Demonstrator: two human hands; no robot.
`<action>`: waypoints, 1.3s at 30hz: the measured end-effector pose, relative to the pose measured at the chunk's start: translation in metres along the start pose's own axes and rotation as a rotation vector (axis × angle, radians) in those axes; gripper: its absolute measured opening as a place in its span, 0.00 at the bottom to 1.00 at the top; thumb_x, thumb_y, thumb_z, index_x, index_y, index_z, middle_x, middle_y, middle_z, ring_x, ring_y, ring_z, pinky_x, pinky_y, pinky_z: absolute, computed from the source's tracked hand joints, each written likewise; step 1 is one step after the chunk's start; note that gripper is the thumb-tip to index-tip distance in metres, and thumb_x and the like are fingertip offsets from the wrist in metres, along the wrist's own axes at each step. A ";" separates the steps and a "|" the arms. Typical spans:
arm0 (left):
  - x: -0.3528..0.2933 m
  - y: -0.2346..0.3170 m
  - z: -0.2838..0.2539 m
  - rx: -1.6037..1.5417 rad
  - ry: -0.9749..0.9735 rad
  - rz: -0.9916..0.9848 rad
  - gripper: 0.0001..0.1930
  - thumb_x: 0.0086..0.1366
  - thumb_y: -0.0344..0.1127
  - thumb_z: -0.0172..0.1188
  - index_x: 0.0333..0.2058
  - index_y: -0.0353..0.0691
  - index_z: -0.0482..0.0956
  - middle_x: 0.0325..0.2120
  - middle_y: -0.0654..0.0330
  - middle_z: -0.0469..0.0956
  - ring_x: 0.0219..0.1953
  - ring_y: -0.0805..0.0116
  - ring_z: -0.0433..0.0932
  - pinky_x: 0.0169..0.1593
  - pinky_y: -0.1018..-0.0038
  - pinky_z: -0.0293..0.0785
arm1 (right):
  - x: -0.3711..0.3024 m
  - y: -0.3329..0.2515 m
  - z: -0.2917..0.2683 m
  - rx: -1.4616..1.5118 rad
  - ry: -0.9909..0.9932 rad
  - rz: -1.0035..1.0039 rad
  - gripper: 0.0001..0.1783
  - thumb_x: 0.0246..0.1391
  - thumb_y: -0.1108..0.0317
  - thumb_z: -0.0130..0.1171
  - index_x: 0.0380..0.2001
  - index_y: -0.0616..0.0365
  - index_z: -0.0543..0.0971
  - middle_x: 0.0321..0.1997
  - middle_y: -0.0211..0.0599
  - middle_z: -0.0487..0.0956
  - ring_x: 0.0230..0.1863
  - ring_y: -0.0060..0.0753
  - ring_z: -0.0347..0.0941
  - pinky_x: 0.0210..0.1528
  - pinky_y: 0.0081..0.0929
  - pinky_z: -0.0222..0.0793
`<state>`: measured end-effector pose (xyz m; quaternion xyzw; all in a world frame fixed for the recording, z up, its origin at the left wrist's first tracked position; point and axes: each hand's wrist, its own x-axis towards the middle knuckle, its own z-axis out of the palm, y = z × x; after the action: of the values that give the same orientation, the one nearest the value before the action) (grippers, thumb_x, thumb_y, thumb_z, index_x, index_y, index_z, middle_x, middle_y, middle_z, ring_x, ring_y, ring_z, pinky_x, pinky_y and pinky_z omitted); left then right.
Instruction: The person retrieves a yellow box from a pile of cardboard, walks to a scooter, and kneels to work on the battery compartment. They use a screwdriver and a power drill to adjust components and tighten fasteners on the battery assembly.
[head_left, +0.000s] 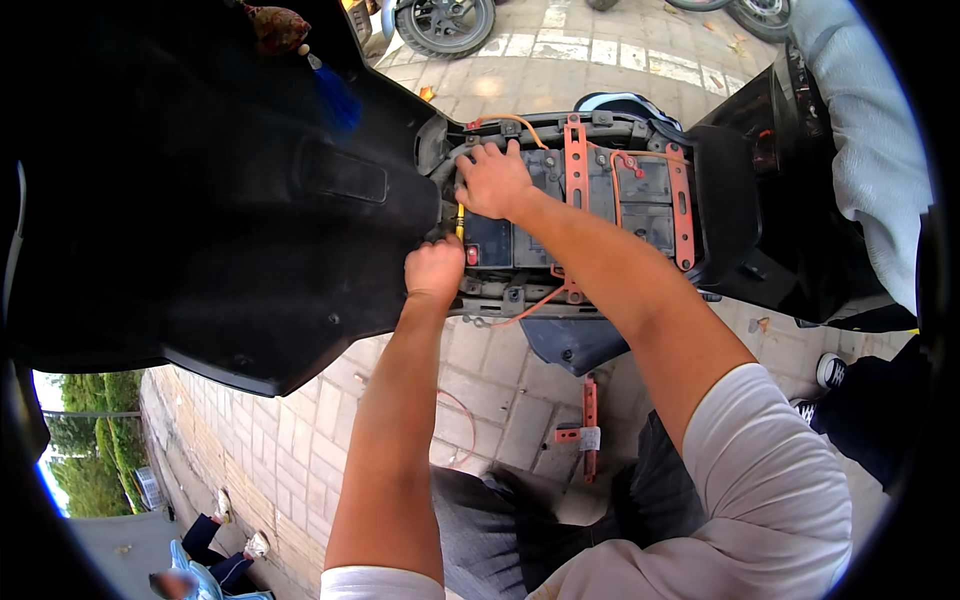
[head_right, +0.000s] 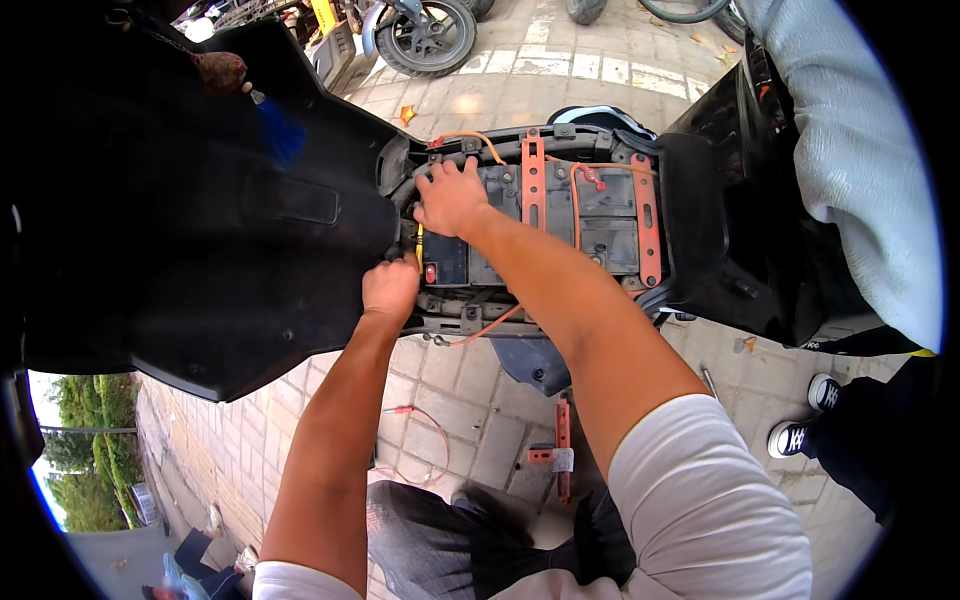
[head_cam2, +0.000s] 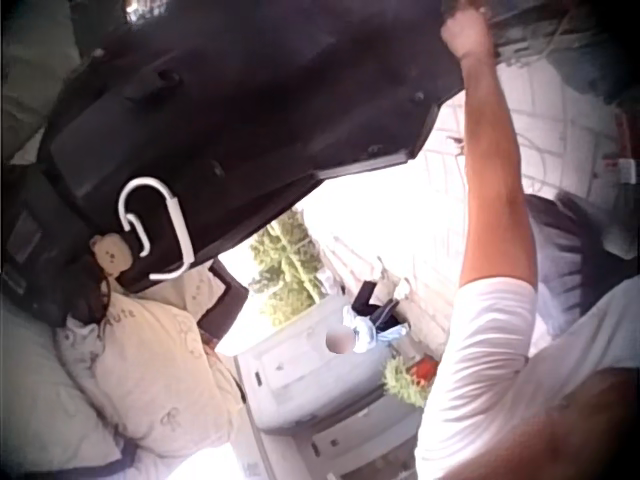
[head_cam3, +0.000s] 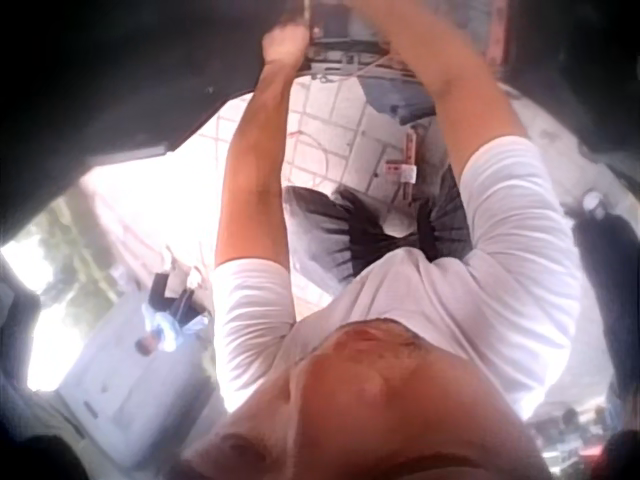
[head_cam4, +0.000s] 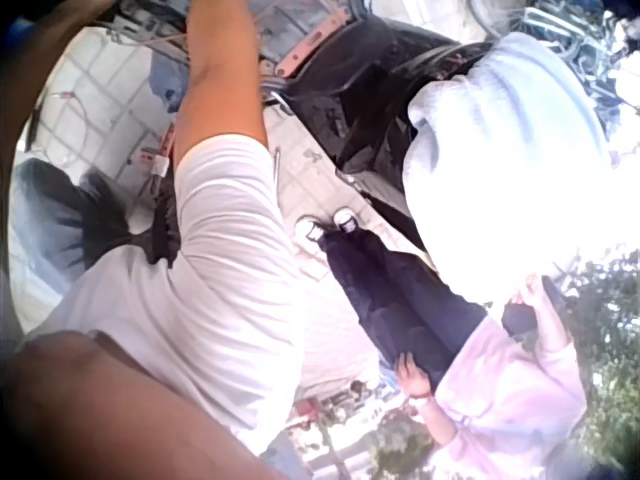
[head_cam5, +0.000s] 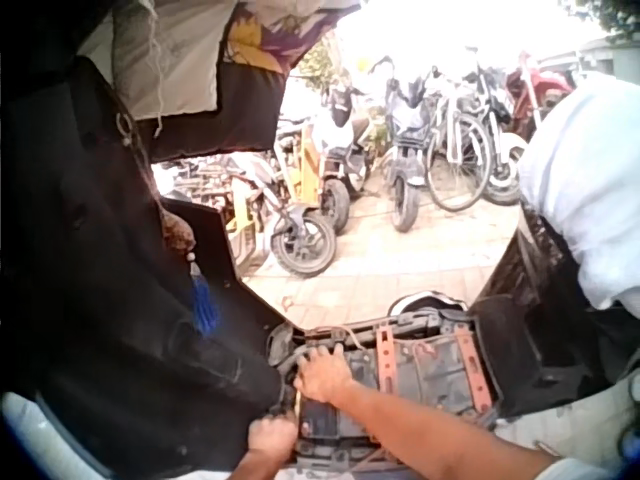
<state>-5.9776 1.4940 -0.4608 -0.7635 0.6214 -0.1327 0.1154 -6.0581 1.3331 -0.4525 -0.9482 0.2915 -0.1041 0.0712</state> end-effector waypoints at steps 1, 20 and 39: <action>0.000 0.000 0.000 0.001 -0.005 -0.001 0.02 0.54 0.31 0.54 0.27 0.42 0.75 0.21 0.60 0.79 0.27 0.63 0.81 0.27 0.68 0.78 | 0.001 -0.002 0.000 0.040 0.018 0.017 0.29 0.53 0.46 0.48 0.50 0.56 0.72 0.53 0.41 0.71 0.57 0.39 0.63 0.58 0.55 0.51; 0.007 0.008 -0.001 -0.051 -0.042 -0.122 0.03 0.57 0.32 0.52 0.26 0.43 0.73 0.21 0.56 0.80 0.25 0.58 0.82 0.27 0.64 0.78 | 0.009 -0.003 -0.008 0.011 -0.054 0.125 0.30 0.52 0.46 0.48 0.47 0.61 0.74 0.52 0.41 0.72 0.57 0.40 0.64 0.60 0.62 0.48; 0.024 0.054 -0.062 -0.570 -0.211 -0.390 0.20 0.55 0.42 0.61 0.40 0.31 0.75 0.36 0.40 0.78 0.42 0.43 0.77 0.47 0.56 0.71 | 0.000 0.039 -0.001 0.351 0.124 -0.018 0.32 0.56 0.45 0.46 0.54 0.59 0.70 0.60 0.42 0.67 0.63 0.43 0.56 0.64 0.45 0.44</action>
<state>-6.0436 1.4586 -0.4198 -0.8786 0.4610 0.1059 -0.0663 -6.0791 1.3012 -0.4588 -0.9156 0.2641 -0.2123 0.2165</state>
